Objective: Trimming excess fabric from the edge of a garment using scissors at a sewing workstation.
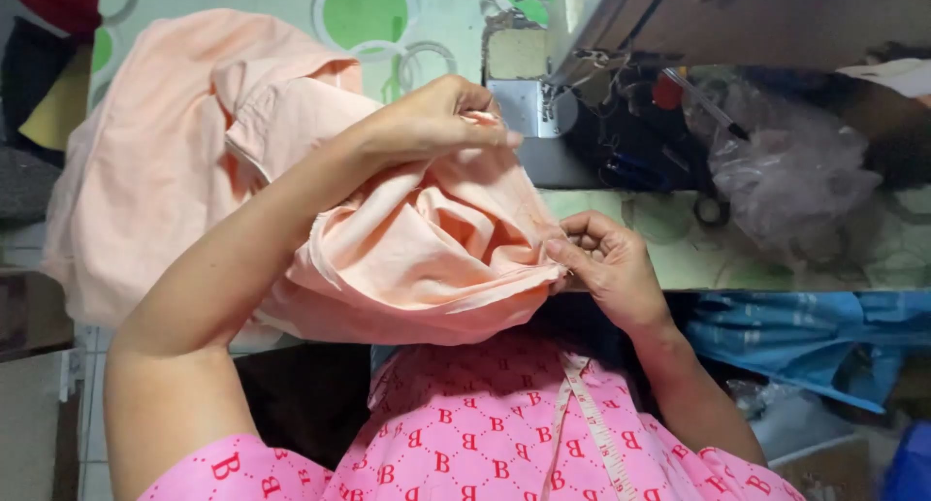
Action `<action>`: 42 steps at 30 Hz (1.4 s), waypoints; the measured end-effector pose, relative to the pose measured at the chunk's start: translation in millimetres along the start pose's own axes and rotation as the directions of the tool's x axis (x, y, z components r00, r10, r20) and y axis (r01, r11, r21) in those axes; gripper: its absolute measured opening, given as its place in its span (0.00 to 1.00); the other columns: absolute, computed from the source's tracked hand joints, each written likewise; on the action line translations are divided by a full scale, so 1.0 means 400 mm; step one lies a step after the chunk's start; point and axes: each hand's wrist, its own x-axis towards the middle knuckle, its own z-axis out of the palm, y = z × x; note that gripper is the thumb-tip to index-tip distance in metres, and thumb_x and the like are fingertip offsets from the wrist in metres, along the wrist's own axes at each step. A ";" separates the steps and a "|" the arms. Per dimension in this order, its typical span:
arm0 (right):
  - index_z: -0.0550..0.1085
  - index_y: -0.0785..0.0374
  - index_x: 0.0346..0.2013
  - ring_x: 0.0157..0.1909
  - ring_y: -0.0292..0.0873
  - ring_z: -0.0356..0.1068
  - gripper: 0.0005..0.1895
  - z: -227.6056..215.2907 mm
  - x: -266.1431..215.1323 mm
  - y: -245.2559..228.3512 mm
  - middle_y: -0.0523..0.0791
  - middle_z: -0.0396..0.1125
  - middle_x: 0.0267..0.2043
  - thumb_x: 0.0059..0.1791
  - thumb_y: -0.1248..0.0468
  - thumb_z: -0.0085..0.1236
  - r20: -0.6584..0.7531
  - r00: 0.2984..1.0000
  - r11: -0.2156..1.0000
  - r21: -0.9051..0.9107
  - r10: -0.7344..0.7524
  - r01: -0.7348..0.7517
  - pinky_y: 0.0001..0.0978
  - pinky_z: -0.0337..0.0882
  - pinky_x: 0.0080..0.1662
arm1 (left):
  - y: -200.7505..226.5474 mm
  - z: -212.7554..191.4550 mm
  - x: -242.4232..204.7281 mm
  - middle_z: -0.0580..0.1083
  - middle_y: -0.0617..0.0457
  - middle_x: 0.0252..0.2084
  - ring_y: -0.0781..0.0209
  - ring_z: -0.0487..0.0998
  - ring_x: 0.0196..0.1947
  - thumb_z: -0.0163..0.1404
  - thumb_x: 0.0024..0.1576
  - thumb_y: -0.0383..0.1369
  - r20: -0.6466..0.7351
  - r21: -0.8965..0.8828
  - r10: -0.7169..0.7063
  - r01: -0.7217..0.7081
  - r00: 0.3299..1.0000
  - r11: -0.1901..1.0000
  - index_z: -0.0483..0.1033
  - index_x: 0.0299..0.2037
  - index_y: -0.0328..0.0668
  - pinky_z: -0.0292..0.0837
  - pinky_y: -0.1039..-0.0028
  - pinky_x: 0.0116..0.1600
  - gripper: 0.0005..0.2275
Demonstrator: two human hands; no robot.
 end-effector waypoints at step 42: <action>0.79 0.59 0.40 0.37 0.49 0.72 0.02 -0.003 0.011 -0.046 0.45 0.69 0.35 0.53 0.69 0.63 0.184 0.578 0.314 -0.691 -0.795 0.651 0.39 0.74 0.44 | 0.003 0.057 -0.048 0.76 0.52 0.33 0.69 0.74 0.29 0.67 0.48 0.24 0.045 -0.172 0.217 -0.207 0.975 0.963 0.82 0.41 0.37 0.74 0.82 0.38 0.12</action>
